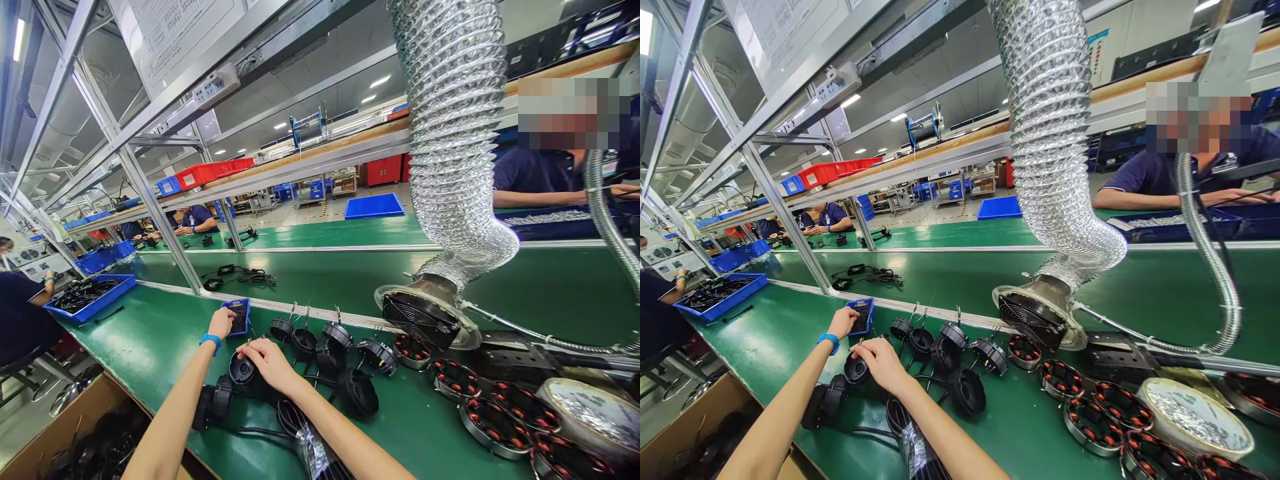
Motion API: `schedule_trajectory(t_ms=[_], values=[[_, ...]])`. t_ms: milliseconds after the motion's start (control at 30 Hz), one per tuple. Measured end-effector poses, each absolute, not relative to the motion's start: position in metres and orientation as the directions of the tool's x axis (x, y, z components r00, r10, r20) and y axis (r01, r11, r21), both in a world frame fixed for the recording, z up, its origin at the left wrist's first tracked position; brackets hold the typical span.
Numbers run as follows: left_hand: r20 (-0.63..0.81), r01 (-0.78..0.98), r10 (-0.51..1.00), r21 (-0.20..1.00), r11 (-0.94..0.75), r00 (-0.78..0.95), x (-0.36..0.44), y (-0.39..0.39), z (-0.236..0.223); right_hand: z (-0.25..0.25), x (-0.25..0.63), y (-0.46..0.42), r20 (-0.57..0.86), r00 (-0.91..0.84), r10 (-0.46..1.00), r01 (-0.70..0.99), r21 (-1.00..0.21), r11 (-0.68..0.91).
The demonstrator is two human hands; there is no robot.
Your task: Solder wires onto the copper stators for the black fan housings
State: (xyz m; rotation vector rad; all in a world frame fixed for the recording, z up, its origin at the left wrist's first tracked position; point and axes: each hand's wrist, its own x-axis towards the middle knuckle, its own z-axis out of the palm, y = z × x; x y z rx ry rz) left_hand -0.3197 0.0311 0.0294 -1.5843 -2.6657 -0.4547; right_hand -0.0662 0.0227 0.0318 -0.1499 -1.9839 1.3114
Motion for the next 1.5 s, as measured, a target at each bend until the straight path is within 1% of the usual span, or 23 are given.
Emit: schedule_trajectory(t_ms=[100, 200, 267, 333, 400, 467, 533, 600, 700, 800, 900, 1067, 1133, 1233, 1333, 1500], values=[[0.17, 0.863, 0.858, 0.251, 0.438, -0.485, -0.317, 0.029, 0.03, 0.033, -0.066, 0.021, 0.51, -0.707, 0.49, -0.366, -0.857, 0.363], [0.203, 0.862, 0.849, 0.267, 0.431, -0.487, -0.316, 0.027, 0.031, 0.032, -0.067, 0.022, 0.498, -0.699, 0.514, -0.366, -0.865, 0.342], [0.228, 0.858, 0.839, 0.282, 0.429, -0.494, -0.316, 0.026, 0.032, 0.03, -0.068, 0.023, 0.494, -0.689, 0.53, -0.305, -0.861, 0.406], [0.247, 0.851, 0.827, 0.3, 0.431, -0.505, -0.316, 0.025, 0.033, 0.029, -0.067, 0.024, 0.512, -0.68, 0.525, -0.211, -0.823, 0.528], [0.257, 0.843, 0.816, 0.317, 0.435, -0.518, -0.317, 0.025, 0.032, 0.028, -0.066, 0.024, 0.549, -0.68, 0.486, -0.121, -0.738, 0.664], [0.262, 0.835, 0.808, 0.335, 0.437, -0.528, -0.317, 0.024, 0.032, 0.029, -0.064, 0.024, 0.579, -0.686, 0.44, -0.058, -0.647, 0.76], [0.264, 0.828, 0.803, 0.355, 0.433, -0.534, -0.317, 0.023, 0.032, 0.029, -0.063, 0.023, 0.589, -0.685, 0.428, -0.014, -0.598, 0.801], [0.263, 0.819, 0.8, 0.382, 0.428, -0.54, -0.317, 0.021, 0.033, 0.029, -0.062, 0.023, 0.591, -0.676, 0.441, 0.01, -0.591, 0.807], [0.254, 0.802, 0.797, 0.431, 0.413, -0.548, -0.316, 0.018, 0.036, 0.028, -0.064, 0.024, 0.596, -0.655, 0.464, 0.013, -0.605, 0.796], [0.243, 0.777, 0.792, 0.486, 0.4, -0.56, -0.316, 0.014, 0.038, 0.026, -0.065, 0.027, 0.604, -0.603, 0.521, -0.015, -0.662, 0.749], [0.227, 0.738, 0.778, 0.547, 0.396, -0.586, -0.316, 0.013, 0.038, 0.022, -0.068, 0.029, 0.58, -0.551, 0.6, -0.078, -0.752, 0.655], [0.191, 0.66, 0.753, 0.643, 0.389, -0.63, -0.316, 0.014, 0.036, 0.014, -0.072, 0.03, 0.482, -0.532, 0.696, -0.164, -0.865, 0.474], [0.187, 0.638, 0.742, 0.667, 0.386, -0.644, -0.316, 0.014, 0.035, 0.013, -0.072, 0.03, 0.458, -0.524, 0.718, -0.164, -0.881, 0.443], [0.183, 0.617, 0.731, 0.687, 0.383, -0.658, -0.317, 0.015, 0.034, 0.015, -0.071, 0.03, 0.468, -0.525, 0.711, -0.152, -0.874, 0.462], [0.182, 0.614, 0.733, 0.694, 0.376, -0.655, -0.319, 0.013, 0.033, 0.015, -0.071, 0.031, 0.481, -0.524, 0.703, -0.157, -0.866, 0.476], [0.211, 0.635, 0.75, 0.695, 0.336, -0.627, -0.318, 0.008, 0.033, 0.013, -0.073, 0.033, 0.456, -0.514, 0.727, -0.183, -0.886, 0.426]])
